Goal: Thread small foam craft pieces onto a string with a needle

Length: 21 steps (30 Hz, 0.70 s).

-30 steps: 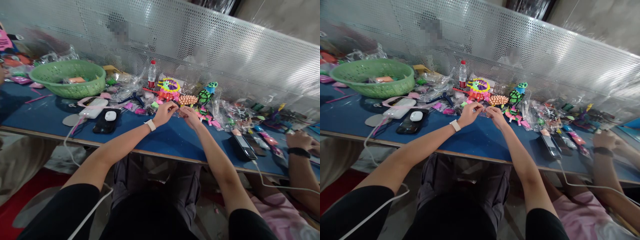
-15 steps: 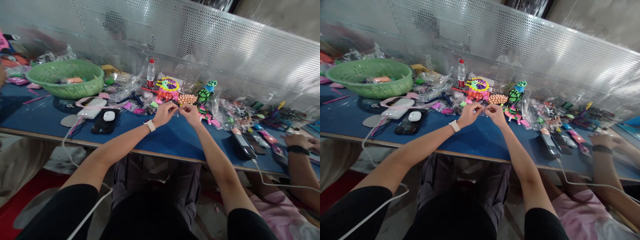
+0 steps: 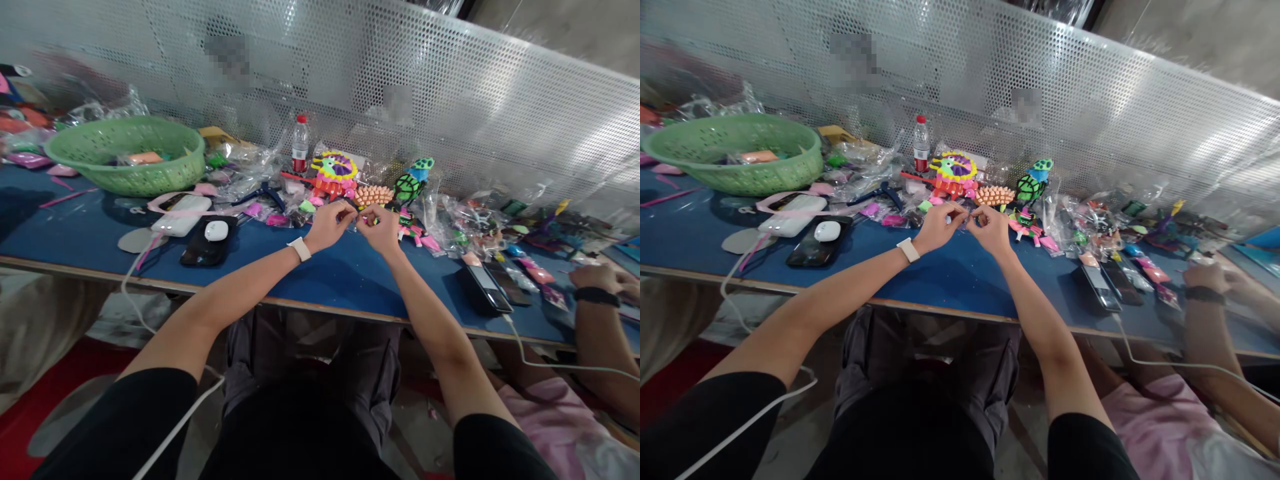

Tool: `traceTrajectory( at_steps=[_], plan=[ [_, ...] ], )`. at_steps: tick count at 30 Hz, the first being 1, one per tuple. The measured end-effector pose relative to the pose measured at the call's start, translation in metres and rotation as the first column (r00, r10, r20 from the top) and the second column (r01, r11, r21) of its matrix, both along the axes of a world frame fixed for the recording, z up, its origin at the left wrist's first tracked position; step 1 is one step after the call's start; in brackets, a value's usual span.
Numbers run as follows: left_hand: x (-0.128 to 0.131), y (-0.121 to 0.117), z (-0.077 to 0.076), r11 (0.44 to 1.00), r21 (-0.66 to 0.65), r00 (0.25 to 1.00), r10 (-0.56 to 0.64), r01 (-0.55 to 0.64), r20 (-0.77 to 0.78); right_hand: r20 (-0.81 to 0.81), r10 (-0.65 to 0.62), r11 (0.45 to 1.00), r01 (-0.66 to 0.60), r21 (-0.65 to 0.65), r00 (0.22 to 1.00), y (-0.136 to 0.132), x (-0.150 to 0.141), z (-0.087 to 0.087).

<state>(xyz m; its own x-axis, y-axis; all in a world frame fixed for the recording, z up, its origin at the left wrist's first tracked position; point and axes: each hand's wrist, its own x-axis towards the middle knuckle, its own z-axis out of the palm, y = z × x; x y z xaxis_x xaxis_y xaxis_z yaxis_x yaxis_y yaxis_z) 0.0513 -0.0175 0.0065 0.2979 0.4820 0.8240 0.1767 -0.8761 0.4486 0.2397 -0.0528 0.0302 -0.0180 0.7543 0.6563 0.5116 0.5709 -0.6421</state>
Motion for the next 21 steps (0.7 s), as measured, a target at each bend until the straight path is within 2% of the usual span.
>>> traceTrajectory(
  at_steps=[2,4,5,7,9,13,16,21],
  plan=[
    [-0.004,0.003,0.001,0.998,0.053,1.000,0.019,-0.018,-0.020,-0.147,0.142,0.976,-0.164,-0.147,0.979,0.003,0.000,0.000],
    [-0.008,0.006,0.000,0.993,0.116,0.998,0.035,-0.028,-0.061,-0.339,0.260,0.889,-0.361,-0.281,0.904,0.005,0.000,0.001],
    [-0.010,0.008,-0.001,0.989,0.148,0.995,0.041,-0.027,-0.089,-0.429,0.280,0.834,-0.439,-0.335,0.859,0.006,0.000,0.001],
    [-0.012,0.010,-0.003,0.976,0.215,0.987,0.062,-0.029,-0.149,-0.555,0.259,0.732,-0.536,-0.422,0.791,0.006,0.001,0.002],
    [-0.014,0.012,-0.005,0.960,0.279,0.974,0.098,-0.038,-0.205,-0.611,0.222,0.650,-0.582,-0.489,0.760,0.006,0.004,0.003],
    [-0.015,0.013,-0.008,0.931,0.360,0.941,0.177,-0.066,-0.287,-0.658,0.170,0.526,-0.632,-0.569,0.734,0.005,0.009,0.005],
    [-0.016,0.014,-0.008,0.924,0.371,0.923,0.217,-0.090,-0.318,-0.667,0.171,0.518,-0.642,-0.565,0.725,0.007,0.012,0.004],
    [-0.014,0.014,-0.006,0.951,0.293,0.932,0.194,-0.101,-0.307,-0.643,0.236,0.608,-0.627,-0.487,0.729,0.012,0.009,-0.004]
  ],
)
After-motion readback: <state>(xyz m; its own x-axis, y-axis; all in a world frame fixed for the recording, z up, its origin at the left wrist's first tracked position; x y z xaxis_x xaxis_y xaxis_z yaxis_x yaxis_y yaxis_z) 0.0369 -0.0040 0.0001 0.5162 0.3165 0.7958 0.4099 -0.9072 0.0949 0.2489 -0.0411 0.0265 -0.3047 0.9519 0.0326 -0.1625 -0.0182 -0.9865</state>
